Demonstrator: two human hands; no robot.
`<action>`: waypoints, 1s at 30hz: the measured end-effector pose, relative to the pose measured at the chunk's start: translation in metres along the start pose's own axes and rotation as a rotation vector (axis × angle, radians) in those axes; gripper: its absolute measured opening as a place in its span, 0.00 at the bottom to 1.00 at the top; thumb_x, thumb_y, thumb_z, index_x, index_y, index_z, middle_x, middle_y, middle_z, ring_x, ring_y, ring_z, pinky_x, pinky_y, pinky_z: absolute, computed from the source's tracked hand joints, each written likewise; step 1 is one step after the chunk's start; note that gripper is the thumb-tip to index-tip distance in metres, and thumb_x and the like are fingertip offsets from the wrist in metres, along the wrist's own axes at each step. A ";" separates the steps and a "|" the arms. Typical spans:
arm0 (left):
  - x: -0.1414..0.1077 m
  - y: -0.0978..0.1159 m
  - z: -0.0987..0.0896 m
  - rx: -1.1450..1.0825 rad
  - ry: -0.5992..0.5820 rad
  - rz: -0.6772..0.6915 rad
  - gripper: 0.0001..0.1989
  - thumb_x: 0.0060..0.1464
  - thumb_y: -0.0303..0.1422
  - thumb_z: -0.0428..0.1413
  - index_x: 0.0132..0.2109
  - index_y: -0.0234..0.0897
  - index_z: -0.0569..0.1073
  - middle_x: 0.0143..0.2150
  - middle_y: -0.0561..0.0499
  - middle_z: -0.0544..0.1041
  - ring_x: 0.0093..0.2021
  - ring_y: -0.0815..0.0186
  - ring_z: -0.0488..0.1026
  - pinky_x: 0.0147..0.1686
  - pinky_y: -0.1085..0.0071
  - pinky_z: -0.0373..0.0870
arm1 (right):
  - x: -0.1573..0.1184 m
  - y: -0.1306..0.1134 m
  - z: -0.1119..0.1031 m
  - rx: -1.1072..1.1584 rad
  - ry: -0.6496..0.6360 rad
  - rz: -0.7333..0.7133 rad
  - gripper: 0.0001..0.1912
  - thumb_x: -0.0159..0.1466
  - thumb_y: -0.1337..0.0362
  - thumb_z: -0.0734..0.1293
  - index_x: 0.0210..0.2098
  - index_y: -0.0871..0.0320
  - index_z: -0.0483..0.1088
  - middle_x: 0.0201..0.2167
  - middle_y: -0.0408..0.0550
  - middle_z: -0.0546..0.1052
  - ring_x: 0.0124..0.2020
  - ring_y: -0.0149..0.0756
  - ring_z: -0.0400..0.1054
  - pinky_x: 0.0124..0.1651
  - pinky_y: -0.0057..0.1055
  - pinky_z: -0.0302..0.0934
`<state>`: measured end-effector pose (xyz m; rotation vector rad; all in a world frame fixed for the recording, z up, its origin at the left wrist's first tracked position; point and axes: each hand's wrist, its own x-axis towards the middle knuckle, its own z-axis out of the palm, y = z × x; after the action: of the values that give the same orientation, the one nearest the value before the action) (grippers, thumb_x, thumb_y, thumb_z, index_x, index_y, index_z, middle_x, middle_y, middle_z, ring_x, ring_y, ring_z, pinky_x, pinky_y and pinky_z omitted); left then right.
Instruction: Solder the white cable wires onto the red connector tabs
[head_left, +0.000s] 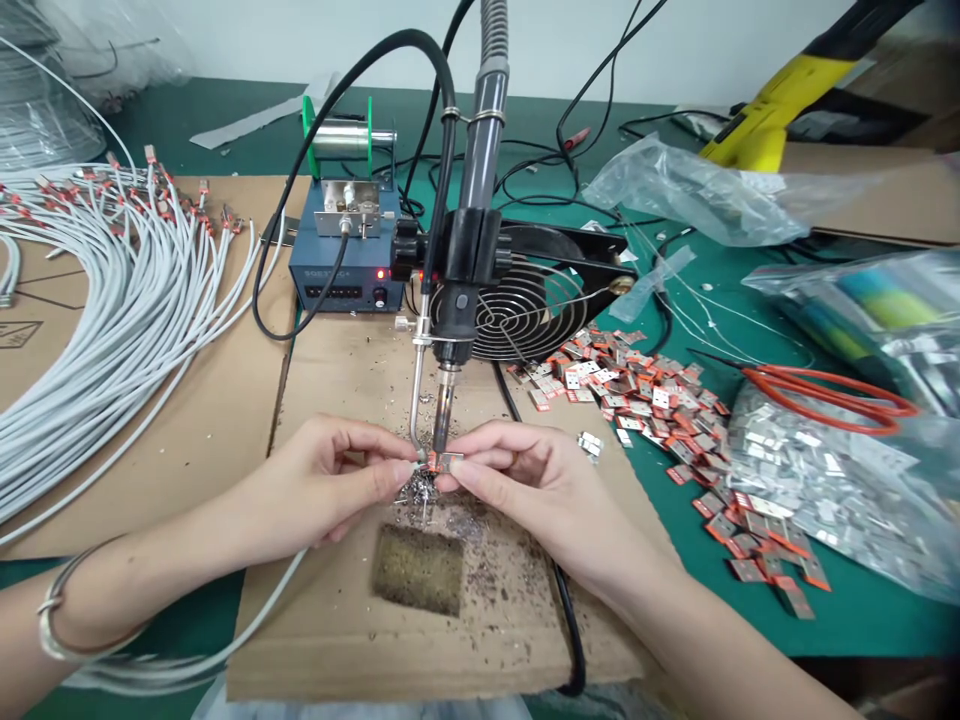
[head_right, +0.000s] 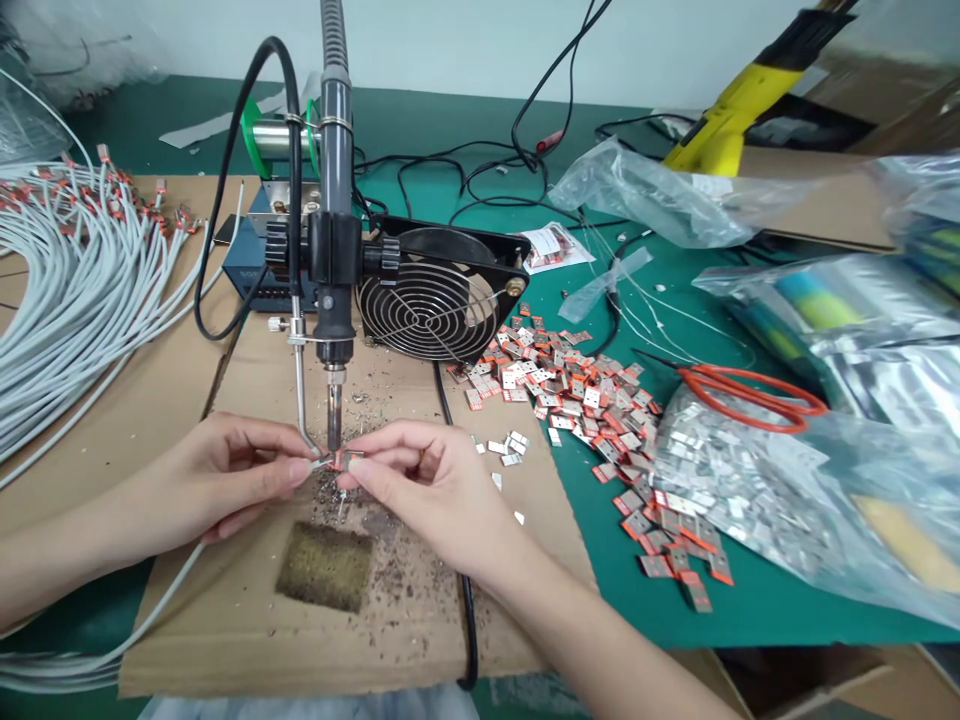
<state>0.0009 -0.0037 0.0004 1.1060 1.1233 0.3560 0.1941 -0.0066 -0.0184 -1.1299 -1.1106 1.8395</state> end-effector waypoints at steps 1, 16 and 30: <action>0.000 0.000 0.000 0.006 0.001 0.000 0.11 0.54 0.36 0.53 0.38 0.31 0.71 0.11 0.62 0.56 0.11 0.79 0.50 0.10 0.85 0.47 | 0.000 0.000 0.000 0.000 0.002 0.002 0.10 0.52 0.64 0.73 0.32 0.62 0.73 0.25 0.46 0.77 0.28 0.26 0.73 0.32 0.15 0.66; 0.001 0.000 -0.001 -0.010 -0.007 0.030 0.11 0.55 0.34 0.53 0.28 0.32 0.68 0.11 0.62 0.56 0.11 0.80 0.50 0.10 0.85 0.47 | 0.002 0.001 0.001 -0.029 0.025 -0.003 0.10 0.51 0.63 0.73 0.30 0.62 0.72 0.25 0.47 0.77 0.28 0.27 0.73 0.30 0.16 0.65; 0.003 0.001 0.002 0.142 0.118 0.092 0.10 0.48 0.35 0.56 0.28 0.31 0.70 0.18 0.58 0.61 0.17 0.77 0.53 0.15 0.81 0.48 | 0.002 0.001 0.002 -0.119 0.025 0.000 0.10 0.50 0.62 0.72 0.30 0.62 0.72 0.24 0.47 0.76 0.26 0.26 0.71 0.27 0.17 0.63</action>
<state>0.0044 -0.0021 -0.0003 1.2788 1.2184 0.4230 0.1913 -0.0059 -0.0198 -1.2168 -1.2189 1.7741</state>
